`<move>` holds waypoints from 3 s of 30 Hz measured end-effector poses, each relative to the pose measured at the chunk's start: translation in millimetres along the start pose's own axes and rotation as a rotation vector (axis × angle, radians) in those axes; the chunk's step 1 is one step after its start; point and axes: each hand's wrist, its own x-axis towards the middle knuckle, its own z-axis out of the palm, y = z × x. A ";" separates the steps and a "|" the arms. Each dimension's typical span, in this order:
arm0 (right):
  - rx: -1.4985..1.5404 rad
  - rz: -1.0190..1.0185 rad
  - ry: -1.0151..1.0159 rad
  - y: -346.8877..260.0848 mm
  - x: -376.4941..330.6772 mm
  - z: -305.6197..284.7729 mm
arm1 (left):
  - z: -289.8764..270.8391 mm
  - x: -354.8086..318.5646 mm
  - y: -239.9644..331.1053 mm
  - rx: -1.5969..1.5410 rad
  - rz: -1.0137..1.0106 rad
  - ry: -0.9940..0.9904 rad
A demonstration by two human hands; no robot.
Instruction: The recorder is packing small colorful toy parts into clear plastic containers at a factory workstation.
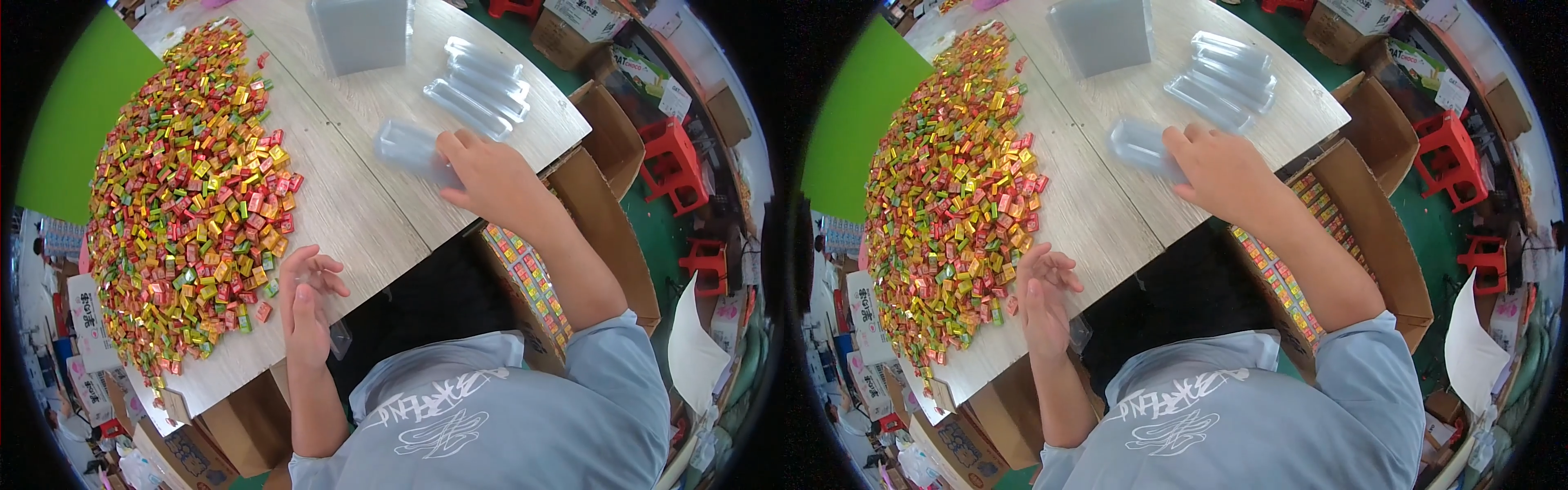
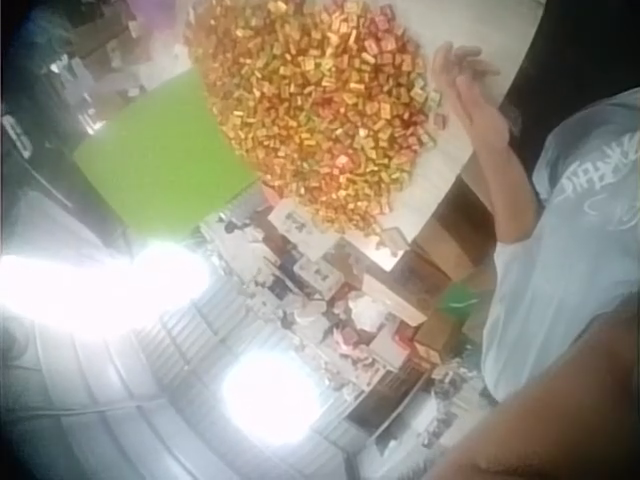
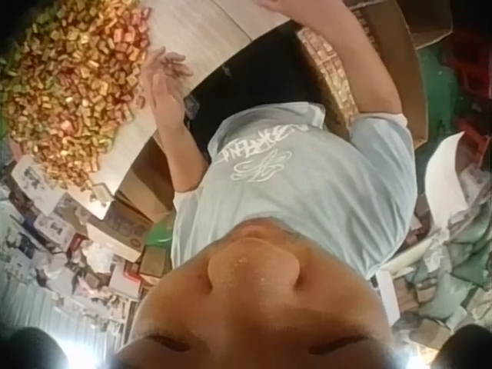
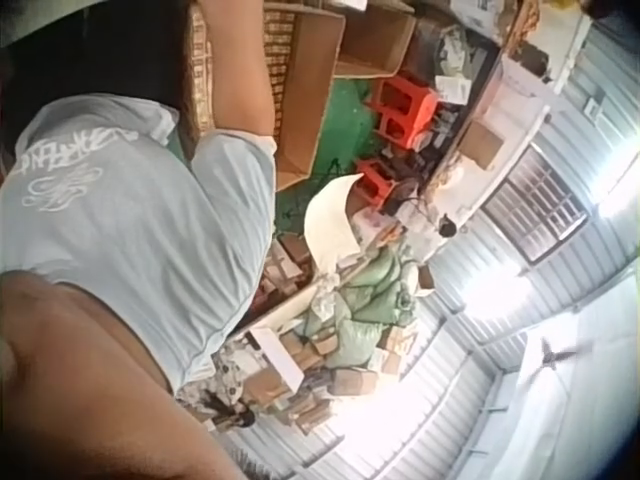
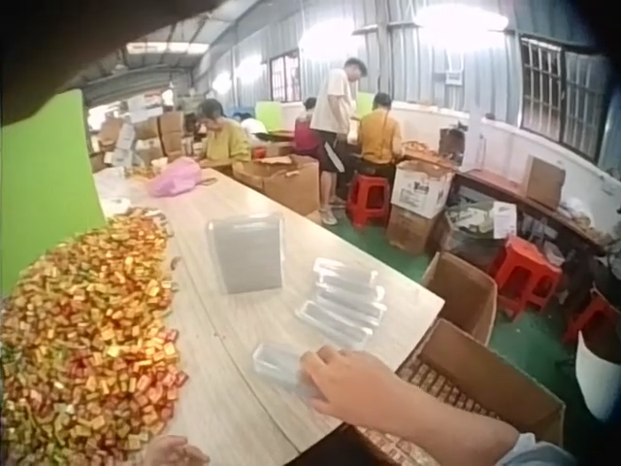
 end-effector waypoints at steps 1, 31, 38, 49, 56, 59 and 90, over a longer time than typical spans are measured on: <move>-0.030 -0.010 -0.022 0.4 1.3 0.8 | 0.7 1.0 0.8 -0.007 -0.021 -0.010; -0.034 0.256 0.058 51.9 31.5 -8.6 | 13.9 108.9 34.5 1.143 -0.040 -0.154; 0.065 0.206 0.137 58.4 14.6 -3.0 | 18.6 126.2 15.5 1.622 0.348 -0.190; 0.370 0.067 0.016 72.4 -44.2 -32.3 | 116.8 166.4 -1.5 0.832 0.057 -0.370; 0.515 0.099 0.174 89.6 -67.9 -3.4 | 135.0 165.9 -15.3 0.610 -0.138 -0.357; 0.458 0.058 0.267 97.7 -59.0 -7.2 | 143.2 184.5 -17.2 0.511 -0.045 -0.348; 0.516 0.040 0.363 114.2 -38.4 9.5 | 157.1 188.1 -22.2 0.604 -0.070 -0.321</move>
